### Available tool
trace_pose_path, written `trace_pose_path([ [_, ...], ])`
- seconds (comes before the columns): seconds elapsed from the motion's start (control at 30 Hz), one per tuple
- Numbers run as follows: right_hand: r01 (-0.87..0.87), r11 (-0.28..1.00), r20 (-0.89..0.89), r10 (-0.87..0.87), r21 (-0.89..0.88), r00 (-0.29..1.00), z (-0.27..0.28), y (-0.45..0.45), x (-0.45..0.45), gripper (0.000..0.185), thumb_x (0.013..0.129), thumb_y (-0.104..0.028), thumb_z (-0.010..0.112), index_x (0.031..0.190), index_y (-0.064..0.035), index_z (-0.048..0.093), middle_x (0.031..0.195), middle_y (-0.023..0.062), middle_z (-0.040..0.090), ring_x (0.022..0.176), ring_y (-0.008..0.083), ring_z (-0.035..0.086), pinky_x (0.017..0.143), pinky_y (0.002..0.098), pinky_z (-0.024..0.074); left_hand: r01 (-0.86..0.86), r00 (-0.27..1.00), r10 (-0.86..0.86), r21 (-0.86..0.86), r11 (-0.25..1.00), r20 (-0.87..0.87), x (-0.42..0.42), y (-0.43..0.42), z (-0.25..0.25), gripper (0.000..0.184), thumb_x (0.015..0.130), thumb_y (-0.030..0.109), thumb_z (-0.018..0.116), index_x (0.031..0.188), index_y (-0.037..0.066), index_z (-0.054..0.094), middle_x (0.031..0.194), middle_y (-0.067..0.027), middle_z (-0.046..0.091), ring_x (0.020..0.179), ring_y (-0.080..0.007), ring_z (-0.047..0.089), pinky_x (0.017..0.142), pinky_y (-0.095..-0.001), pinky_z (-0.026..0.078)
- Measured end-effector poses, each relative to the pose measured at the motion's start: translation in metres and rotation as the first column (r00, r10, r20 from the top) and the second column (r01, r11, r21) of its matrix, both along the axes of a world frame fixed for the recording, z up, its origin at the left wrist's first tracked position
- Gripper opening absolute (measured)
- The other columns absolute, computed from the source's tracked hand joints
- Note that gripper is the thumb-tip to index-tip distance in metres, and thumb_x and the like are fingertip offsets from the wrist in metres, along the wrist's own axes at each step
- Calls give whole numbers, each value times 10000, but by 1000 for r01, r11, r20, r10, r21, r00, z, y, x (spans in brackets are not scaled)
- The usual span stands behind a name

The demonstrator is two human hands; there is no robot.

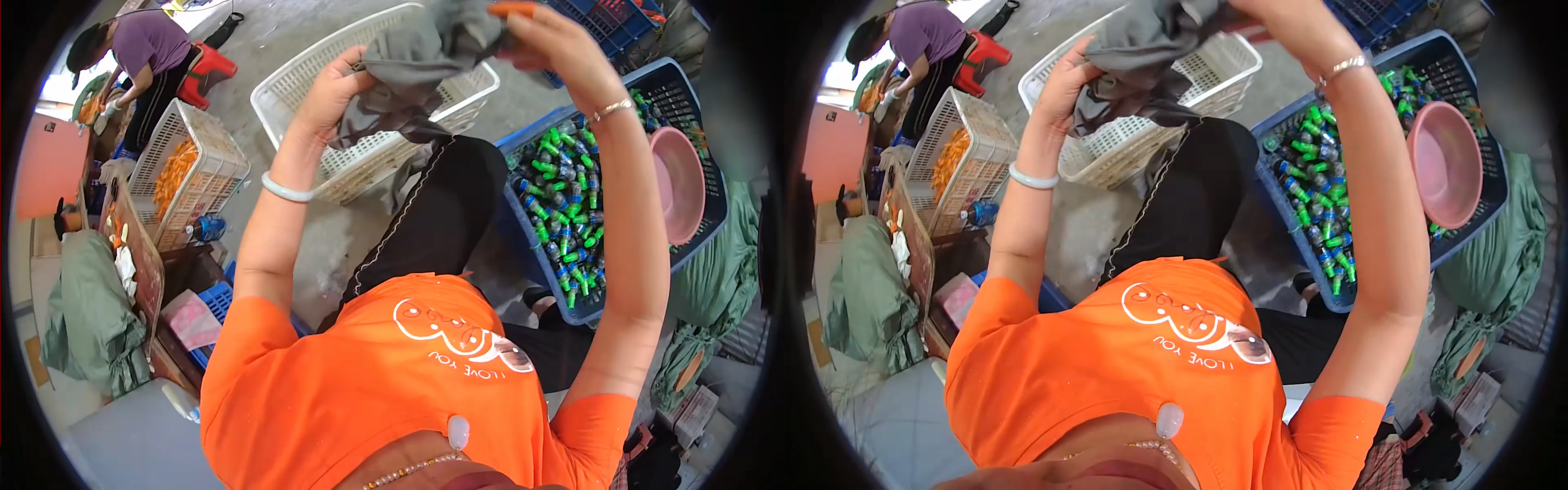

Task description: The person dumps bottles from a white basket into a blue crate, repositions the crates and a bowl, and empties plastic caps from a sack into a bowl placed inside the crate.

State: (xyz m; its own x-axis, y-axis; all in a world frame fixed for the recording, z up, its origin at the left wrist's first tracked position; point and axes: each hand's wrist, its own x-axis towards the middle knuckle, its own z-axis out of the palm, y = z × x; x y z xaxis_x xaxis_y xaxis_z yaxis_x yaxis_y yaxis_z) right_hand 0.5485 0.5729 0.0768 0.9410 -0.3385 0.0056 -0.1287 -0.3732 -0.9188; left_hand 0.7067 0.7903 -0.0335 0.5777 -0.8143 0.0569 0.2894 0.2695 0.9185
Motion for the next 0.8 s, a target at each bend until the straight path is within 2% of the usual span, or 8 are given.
trace_pose_path([
  [0.03,4,999,-14,-4,-36,1000,-13,-1,-7,325,927,-257,473,1146,-40,575,994,22,628,890,140,599,828,320,458,-3,1000,3,9,1000,-2,4,6,-2,245,811,85,591,1051,36,570,945,-22,618,886,-119,581,827,-248,455],
  [0.13,23,971,-72,-41,-237,997,-42,-5,-30,330,930,-258,476,1156,-36,571,1023,37,623,896,122,595,803,277,458,136,939,-223,311,941,263,14,18,-9,245,802,33,523,1045,32,552,929,-8,594,843,-87,556,754,-219,457],
  [0.27,156,988,29,-156,-8,987,-49,2,-71,275,919,-189,485,1115,-27,591,977,63,639,869,124,603,801,269,457,230,818,-432,474,850,380,19,15,-12,257,741,1,464,980,11,558,893,16,571,823,-66,520,747,-194,424],
  [0.43,261,963,102,-266,64,959,-54,11,-131,278,926,-166,482,1124,3,579,995,91,634,864,145,611,799,264,456,229,766,-516,587,777,383,38,13,-36,259,710,15,459,950,0,557,869,27,553,807,-69,496,741,-200,412],
  [0.57,403,910,91,-411,93,907,-67,21,-180,276,932,-136,468,1131,27,566,981,108,633,853,163,617,803,281,461,344,738,-602,598,724,304,52,11,-54,324,703,43,481,1008,11,585,869,-2,577,809,-91,506,741,-222,419],
  [0.7,515,852,96,-523,93,847,-96,27,-228,275,934,-131,462,1134,30,559,974,116,632,845,167,619,803,289,462,181,729,-601,754,631,328,89,-1,-136,303,706,50,486,997,13,565,878,-12,581,834,-102,520,767,-227,424],
  [0.77,622,778,65,-628,89,776,-110,36,-251,304,943,-161,453,1157,37,538,985,120,626,829,171,616,800,306,457,-106,592,-592,781,616,547,104,0,-186,354,709,78,523,1056,37,579,944,-84,624,885,-167,563,803,-271,438],
  [0.8,625,775,67,-631,89,773,-117,42,-264,304,943,-161,453,1157,37,538,985,120,626,829,171,616,800,306,457,-105,589,-593,779,618,549,107,1,-206,354,709,78,523,1056,37,579,944,-84,624,885,-167,563,803,-271,438],
])
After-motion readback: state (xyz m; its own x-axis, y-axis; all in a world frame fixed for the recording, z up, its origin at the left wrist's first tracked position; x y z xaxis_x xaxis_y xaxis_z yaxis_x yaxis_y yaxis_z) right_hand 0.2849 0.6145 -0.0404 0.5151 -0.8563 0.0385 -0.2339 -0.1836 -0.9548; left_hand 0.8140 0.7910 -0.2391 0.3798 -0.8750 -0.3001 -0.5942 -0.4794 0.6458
